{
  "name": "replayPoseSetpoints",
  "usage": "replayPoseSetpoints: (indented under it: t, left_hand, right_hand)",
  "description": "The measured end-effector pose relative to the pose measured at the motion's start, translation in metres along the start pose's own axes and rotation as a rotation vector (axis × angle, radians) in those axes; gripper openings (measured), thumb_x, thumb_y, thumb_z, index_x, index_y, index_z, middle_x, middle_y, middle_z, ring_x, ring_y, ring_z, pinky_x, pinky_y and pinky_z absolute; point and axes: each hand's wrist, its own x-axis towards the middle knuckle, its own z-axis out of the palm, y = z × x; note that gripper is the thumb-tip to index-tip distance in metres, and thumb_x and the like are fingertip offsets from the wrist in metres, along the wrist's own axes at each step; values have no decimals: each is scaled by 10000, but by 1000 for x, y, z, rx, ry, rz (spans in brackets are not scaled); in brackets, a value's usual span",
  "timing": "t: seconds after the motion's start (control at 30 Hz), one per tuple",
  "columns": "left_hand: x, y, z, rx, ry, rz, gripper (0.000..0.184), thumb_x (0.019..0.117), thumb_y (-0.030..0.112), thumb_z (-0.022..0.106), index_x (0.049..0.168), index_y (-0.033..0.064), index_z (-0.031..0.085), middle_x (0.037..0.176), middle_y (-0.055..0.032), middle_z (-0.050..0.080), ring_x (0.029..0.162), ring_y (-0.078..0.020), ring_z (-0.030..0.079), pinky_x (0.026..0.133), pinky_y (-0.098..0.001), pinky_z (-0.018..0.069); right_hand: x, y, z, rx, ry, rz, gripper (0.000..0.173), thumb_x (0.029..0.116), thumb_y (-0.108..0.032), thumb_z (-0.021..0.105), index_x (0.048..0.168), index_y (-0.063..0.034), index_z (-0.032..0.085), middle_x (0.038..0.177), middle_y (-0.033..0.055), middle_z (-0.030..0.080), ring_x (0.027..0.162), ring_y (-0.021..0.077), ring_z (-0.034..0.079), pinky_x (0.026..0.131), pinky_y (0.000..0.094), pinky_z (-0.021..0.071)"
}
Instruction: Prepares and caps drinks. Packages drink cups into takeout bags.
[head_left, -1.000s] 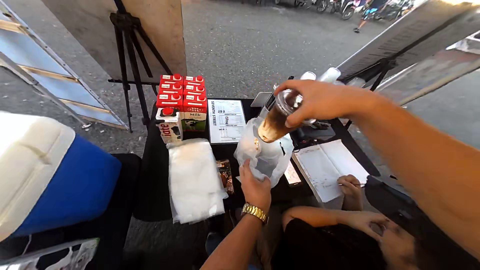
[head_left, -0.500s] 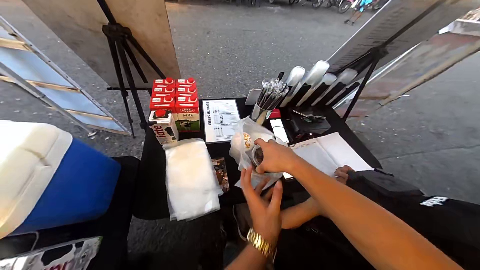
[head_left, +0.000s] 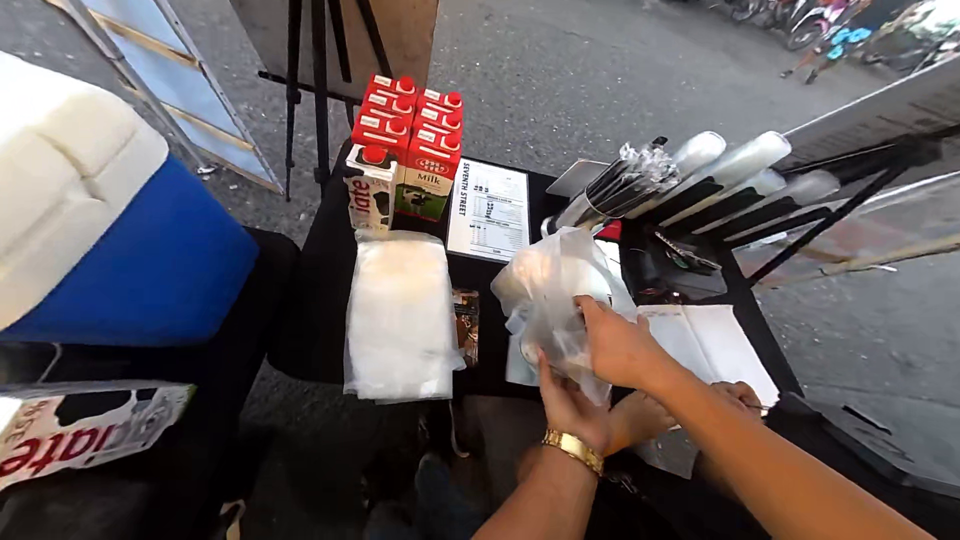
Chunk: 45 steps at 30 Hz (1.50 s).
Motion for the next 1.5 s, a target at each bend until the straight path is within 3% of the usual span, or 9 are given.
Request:
replayPoseSetpoints:
  t: [0.17, 0.37, 0.6, 0.73, 0.87, 0.97, 1.07, 1.23, 1.5]
  left_hand:
    - [2, -2, -12, 60, 30, -64, 961, 898, 854, 329, 1584, 181, 341, 1628, -100, 366, 1503, -315, 332, 1146, -650, 316]
    - [39, 7, -9, -119, -8, 57, 652, 1005, 664, 394, 1406, 162, 508, 1314, -117, 626, 1197, -281, 614, 955, -543, 527]
    - [28, 17, -7, 16, -7, -170, 773, 929, 786, 341, 1445, 229, 485, 1428, -133, 560, 1321, -378, 517, 964, -723, 428]
    - [4, 27, -24, 378, 86, -158, 871, 976, 775, 253, 1535, 125, 402, 1514, -180, 492, 1385, -384, 472, 1056, -679, 392]
    - [-47, 55, -23, 864, 179, 467, 562, 1037, 379, 586, 1428, 12, 417, 1294, -228, 564, 1073, -344, 626, 815, -516, 555]
    - [-70, 71, 12, 1365, -18, 799, 833, 774, 379, 843, 1473, 121, 471, 1539, -262, 317, 1123, -332, 622, 815, -439, 592]
    - [-81, 68, 59, 2009, -66, 654, 755, 825, 454, 807, 1501, 357, 487, 1647, -302, 94, 1042, -350, 671, 800, -459, 603]
    - [-61, 81, 89, 2218, 2, 725, 581, 860, 148, 759, 1387, 17, 554, 1530, -222, 422, 1242, -315, 600, 1012, -417, 538]
    - [-72, 77, 107, 1896, -117, 835, 637, 762, 60, 784, 1361, 12, 570, 1385, -191, 548, 984, -237, 691, 830, -397, 612]
  right_hand:
    - [13, 4, 1, -23, -17, -41, 883, 746, -369, 887, 1481, -131, 459, 1349, 161, 609, 1212, 385, 604, 1026, 756, 356]
    - [26, 7, 13, -78, -79, -71, 857, 755, -417, 880, 1459, -124, 488, 1360, 165, 607, 1262, 387, 576, 1029, 771, 344]
    - [32, -5, 28, -84, -72, -17, 975, 712, -329, 918, 1533, -158, 421, 1461, 159, 541, 1268, 402, 572, 1051, 744, 362]
    - [27, -5, 30, -70, -89, -25, 902, 770, -259, 867, 1542, -165, 410, 1502, 171, 499, 1307, 447, 531, 1052, 777, 327]
    - [15, 12, 12, 115, -66, -53, 843, 786, -325, 870, 1525, -188, 487, 1520, 151, 498, 1369, 435, 474, 1074, 750, 341]
    - [-6, 35, 2, 431, 345, 71, 716, 761, -412, 910, 1340, -91, 639, 1342, 232, 606, 1212, 457, 593, 968, 675, 501]
    - [5, 57, 14, 549, 371, 318, 903, 773, -432, 900, 1487, -80, 474, 1383, 309, 536, 1213, 521, 571, 925, 698, 508]
    - [6, 73, -11, 527, 276, 332, 233, 990, -185, 632, 1182, -81, 714, 1107, 193, 723, 1062, 408, 683, 882, 653, 521]
    - [-20, 81, -61, 717, 478, 97, 260, 878, -63, 765, 1134, -57, 720, 825, 120, 708, 727, 286, 677, 690, 545, 565]
